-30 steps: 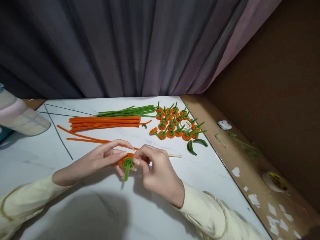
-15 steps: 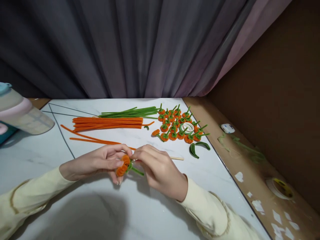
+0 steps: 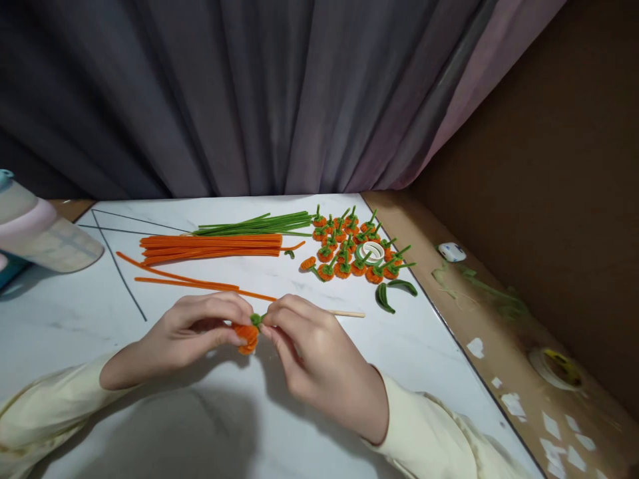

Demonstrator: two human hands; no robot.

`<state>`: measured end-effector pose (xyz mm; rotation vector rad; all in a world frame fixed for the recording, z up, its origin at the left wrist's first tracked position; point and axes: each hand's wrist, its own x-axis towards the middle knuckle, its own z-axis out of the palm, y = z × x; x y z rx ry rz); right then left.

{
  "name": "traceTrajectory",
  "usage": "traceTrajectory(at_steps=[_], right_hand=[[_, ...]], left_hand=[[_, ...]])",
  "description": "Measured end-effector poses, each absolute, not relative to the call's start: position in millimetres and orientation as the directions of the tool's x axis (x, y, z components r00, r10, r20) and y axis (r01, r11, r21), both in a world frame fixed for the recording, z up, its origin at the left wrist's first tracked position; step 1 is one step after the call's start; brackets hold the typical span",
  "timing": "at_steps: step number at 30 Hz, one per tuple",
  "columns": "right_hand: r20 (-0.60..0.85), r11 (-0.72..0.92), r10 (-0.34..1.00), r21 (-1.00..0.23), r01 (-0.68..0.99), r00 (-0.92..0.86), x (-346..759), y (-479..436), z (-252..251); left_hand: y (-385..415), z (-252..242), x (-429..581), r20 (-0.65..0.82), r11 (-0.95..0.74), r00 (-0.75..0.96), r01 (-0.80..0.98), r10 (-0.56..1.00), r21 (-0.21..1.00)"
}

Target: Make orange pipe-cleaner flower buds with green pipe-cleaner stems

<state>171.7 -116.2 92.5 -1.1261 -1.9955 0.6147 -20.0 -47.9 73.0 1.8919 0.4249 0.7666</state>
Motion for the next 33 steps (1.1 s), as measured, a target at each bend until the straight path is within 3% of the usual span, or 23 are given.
traceTrajectory(at_steps=[4, 9, 14, 19, 22, 26, 33], right_hand=[[0.432, 0.551, 0.834, -0.637, 0.539, -0.343, 170, -124, 98], [0.444, 0.583, 0.812, -0.610, 0.536, -0.378, 170, -130, 101], [0.452, 0.630, 0.775, -0.501, 0.593, -0.442, 169, -134, 98], [0.440, 0.655, 0.750, -0.390, 0.647, -0.494, 167, -136, 104], [0.408, 0.664, 0.745, -0.387, 0.640, -0.527, 167, -135, 111], [0.402, 0.697, 0.716, -0.367, 0.616, -0.571, 167, -132, 114], [0.441, 0.722, 0.688, -0.333, 0.606, -0.577, 173, -129, 107]], left_hand=[[-47, 73, -24, 0.562, -0.717, 0.730, -0.145, 0.388, 0.682], [-50, 69, -31, 0.593, -0.827, 0.742, -0.095, 0.313, 0.555], [-55, 72, -34, 0.564, -0.879, 0.784, -0.051, 0.260, 0.475], [-57, 70, -35, 0.508, -0.871, 0.807, 0.017, 0.303, 0.491], [-54, 73, -34, 0.511, -0.811, 0.781, -0.010, 0.359, 0.585], [-49, 82, -32, 0.409, -0.725, 0.824, 0.005, 0.394, 0.689], [-50, 82, -31, 0.465, -0.752, 0.806, -0.036, 0.367, 0.658]])
